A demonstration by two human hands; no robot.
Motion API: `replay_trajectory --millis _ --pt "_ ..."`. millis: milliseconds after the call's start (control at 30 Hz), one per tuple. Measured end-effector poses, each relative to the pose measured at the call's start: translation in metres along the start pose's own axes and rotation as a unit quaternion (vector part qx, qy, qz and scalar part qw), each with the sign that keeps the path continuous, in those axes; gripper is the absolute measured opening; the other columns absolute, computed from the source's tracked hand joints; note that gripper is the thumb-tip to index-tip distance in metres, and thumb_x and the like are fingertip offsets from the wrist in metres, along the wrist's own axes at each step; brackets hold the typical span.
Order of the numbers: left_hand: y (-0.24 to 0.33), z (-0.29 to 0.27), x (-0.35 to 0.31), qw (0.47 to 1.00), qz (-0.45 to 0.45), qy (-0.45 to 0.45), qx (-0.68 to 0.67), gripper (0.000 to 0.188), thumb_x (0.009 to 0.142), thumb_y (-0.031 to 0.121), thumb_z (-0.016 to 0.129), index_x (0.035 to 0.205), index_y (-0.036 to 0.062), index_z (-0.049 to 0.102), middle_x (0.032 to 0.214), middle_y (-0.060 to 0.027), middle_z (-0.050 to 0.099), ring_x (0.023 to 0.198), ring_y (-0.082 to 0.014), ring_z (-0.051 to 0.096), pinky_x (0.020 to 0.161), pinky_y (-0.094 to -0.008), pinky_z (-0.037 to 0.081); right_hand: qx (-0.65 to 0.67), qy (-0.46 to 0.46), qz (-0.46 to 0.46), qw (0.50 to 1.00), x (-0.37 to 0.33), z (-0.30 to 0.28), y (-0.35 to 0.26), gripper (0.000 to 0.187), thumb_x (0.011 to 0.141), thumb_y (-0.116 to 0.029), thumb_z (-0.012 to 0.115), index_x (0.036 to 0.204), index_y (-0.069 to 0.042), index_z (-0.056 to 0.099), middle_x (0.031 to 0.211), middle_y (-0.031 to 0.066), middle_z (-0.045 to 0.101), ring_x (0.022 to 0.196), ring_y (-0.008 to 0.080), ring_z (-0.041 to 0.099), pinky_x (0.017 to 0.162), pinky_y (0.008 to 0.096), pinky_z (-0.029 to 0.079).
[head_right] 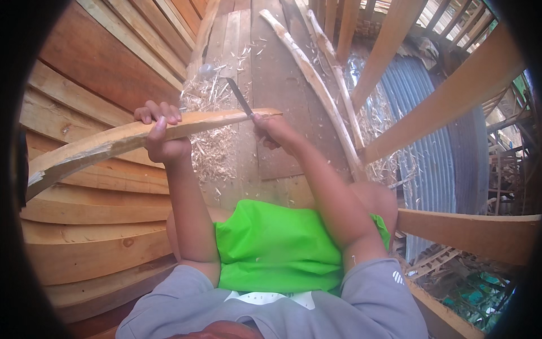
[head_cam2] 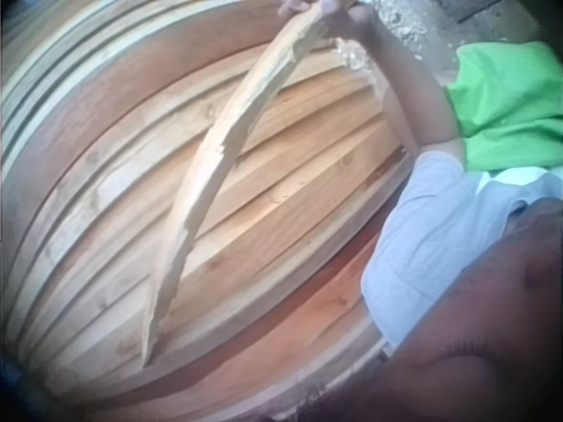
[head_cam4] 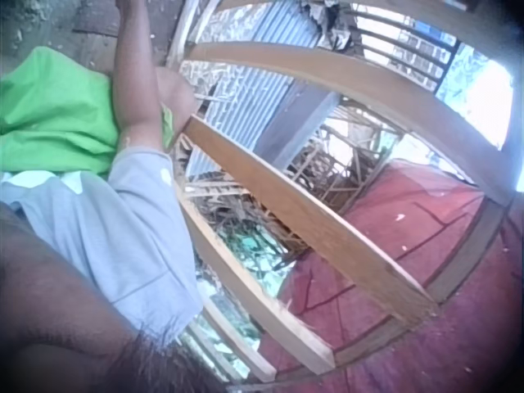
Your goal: The person carves a curved wooden piece using a knife, holding the wood with the left hand and shaving thin curls with the right hand. Wood shavings accumulate on the floor as the person continues to shape the piece.
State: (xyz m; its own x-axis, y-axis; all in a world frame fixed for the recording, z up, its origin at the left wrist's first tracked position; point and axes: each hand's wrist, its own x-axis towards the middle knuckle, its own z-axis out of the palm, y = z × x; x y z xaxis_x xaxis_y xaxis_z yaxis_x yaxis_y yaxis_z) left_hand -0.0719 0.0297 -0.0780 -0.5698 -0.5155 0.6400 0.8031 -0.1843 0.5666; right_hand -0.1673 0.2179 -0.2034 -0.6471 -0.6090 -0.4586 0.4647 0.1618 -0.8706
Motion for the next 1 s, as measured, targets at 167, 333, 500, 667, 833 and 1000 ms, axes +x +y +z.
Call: replay_trajectory --millis 167,333,500,667,833,1000 --pt "0.003 -0.002 0.001 1.0 -0.009 -0.009 -0.004 0.028 0.07 0.004 0.058 0.089 0.0131 0.039 0.077 -0.0024 0.041 0.066 -0.0146 0.048 0.067 -0.0296 0.044 -0.181 -0.009 -0.07 0.981 -0.001 -0.002 -0.006 0.046 0.097 -0.05 0.054 0.071 -0.012 0.055 0.058 -0.0019 0.051 0.044 0.0063 0.041 0.041 0.0247 0.031" --pt "0.006 -0.006 0.0 1.0 -0.011 -0.004 0.002 0.029 0.07 0.003 0.058 0.089 0.013 0.039 0.077 -0.0025 0.042 0.066 -0.0149 0.049 0.068 -0.0294 0.044 -0.144 0.065 0.021 0.987 0.001 0.018 -0.009 0.064 0.098 -0.059 0.036 0.073 -0.006 0.06 0.062 0.009 0.062 0.046 0.0196 0.053 0.045 0.0357 0.04" --pt "-0.001 0.003 0.002 1.0 -0.015 -0.005 -0.02 0.029 0.069 0.004 0.058 0.088 0.0125 0.039 0.077 -0.0028 0.043 0.066 -0.015 0.049 0.068 -0.0293 0.044 -0.277 0.3 -0.065 0.911 0.021 0.013 0.025 0.06 0.101 -0.038 0.031 0.08 0.007 0.064 0.078 0.0292 0.065 0.082 0.0471 0.064 0.079 0.0546 0.048" --pt "0.004 -0.008 -0.001 1.0 -0.006 0.01 -0.028 0.03 0.069 0.002 0.059 0.09 0.012 0.039 0.078 -0.0031 0.042 0.063 -0.0131 0.047 0.064 -0.0281 0.046 -0.34 0.254 -0.116 0.898 -0.016 0.06 -0.016 0.059 0.101 -0.034 0.03 0.08 0.008 0.065 0.079 0.0325 0.064 0.082 0.049 0.063 0.079 0.056 0.047" --pt "-0.002 0.01 0.001 0.999 -0.023 0.007 -0.042 0.03 0.069 0.002 0.06 0.089 0.0126 0.039 0.077 -0.0023 0.041 0.062 -0.0131 0.046 0.065 -0.0281 0.045 -0.296 0.341 -0.103 0.886 0.015 0.005 0.025 0.059 0.1 -0.031 0.03 0.068 0.008 0.062 0.074 0.0323 0.062 0.074 0.0509 0.061 0.073 0.0581 0.047" --pt "0.005 -0.012 0.0 1.0 -0.007 0.013 -0.023 0.029 0.069 0.002 0.059 0.088 0.0127 0.039 0.077 -0.0024 0.041 0.062 -0.0133 0.047 0.064 -0.0283 0.045 -0.328 0.248 -0.102 0.906 -0.019 0.057 -0.022 0.06 0.1 -0.032 0.03 0.071 0.008 0.063 0.079 0.0338 0.063 0.079 0.0512 0.062 0.077 0.058 0.047"
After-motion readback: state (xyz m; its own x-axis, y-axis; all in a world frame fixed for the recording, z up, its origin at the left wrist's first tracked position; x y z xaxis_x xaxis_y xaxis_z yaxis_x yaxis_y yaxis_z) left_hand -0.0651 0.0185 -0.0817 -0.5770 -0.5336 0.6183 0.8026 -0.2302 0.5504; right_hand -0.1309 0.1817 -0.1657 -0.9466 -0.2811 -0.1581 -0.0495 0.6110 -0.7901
